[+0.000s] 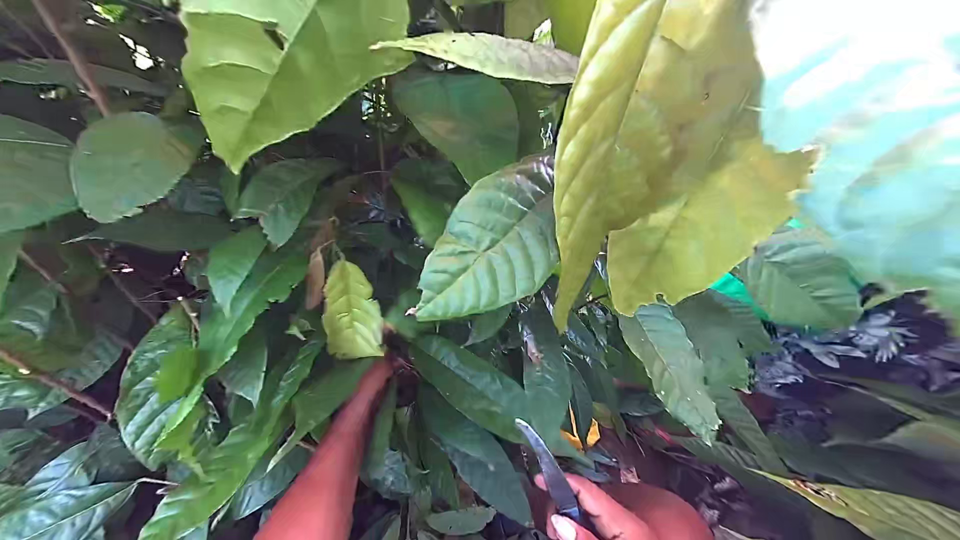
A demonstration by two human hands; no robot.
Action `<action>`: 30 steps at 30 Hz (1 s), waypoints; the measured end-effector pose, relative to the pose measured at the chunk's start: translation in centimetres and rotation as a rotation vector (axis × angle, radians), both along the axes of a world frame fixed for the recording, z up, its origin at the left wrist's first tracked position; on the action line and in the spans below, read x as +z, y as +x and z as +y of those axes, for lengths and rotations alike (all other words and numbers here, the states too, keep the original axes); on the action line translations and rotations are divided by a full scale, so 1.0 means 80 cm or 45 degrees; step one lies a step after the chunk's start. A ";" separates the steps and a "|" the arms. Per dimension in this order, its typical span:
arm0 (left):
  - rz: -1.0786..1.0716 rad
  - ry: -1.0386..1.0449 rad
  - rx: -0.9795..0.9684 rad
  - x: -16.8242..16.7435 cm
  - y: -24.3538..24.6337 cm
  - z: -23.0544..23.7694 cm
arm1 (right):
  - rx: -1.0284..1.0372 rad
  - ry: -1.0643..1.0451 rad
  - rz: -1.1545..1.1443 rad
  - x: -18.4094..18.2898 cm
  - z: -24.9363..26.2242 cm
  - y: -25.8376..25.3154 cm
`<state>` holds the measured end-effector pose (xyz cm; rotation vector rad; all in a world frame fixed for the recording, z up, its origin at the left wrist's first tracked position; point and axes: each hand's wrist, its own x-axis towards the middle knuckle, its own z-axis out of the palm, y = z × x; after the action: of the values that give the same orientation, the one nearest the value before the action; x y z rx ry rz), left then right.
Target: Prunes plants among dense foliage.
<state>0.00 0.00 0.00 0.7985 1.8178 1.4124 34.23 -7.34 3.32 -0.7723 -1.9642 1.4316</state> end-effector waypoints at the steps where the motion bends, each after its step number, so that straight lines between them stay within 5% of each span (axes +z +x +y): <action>1: -0.017 -0.019 -0.023 -0.015 -0.017 0.000 | -0.021 -0.012 -0.028 0.002 0.001 -0.003; 8: -0.195 -0.054 0.252 -0.083 -0.057 -0.011 | -0.035 0.068 -0.392 0.036 0.055 -0.034; 16: -0.394 0.134 0.335 -0.101 -0.058 -0.024 | 0.137 -0.042 -0.549 0.073 0.143 -0.078; 21: -0.398 0.282 0.302 -0.085 -0.036 -0.023 | 0.007 0.047 -0.807 0.014 0.180 -0.092; 26: -0.609 0.628 0.137 -0.078 -0.014 0.016 | -0.043 0.182 -0.912 0.008 0.180 -0.084; 28: -0.361 0.654 0.038 -0.079 -0.019 0.032 | -0.109 0.234 -0.920 0.005 0.184 -0.077; 30: -0.100 0.368 0.138 -0.020 0.000 0.035 | -0.183 0.291 -0.887 0.004 0.190 -0.068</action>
<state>0.02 2.83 -1.62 0.7836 1.6393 1.7795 28.78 7.89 3.67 -1.4024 -2.4514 0.8879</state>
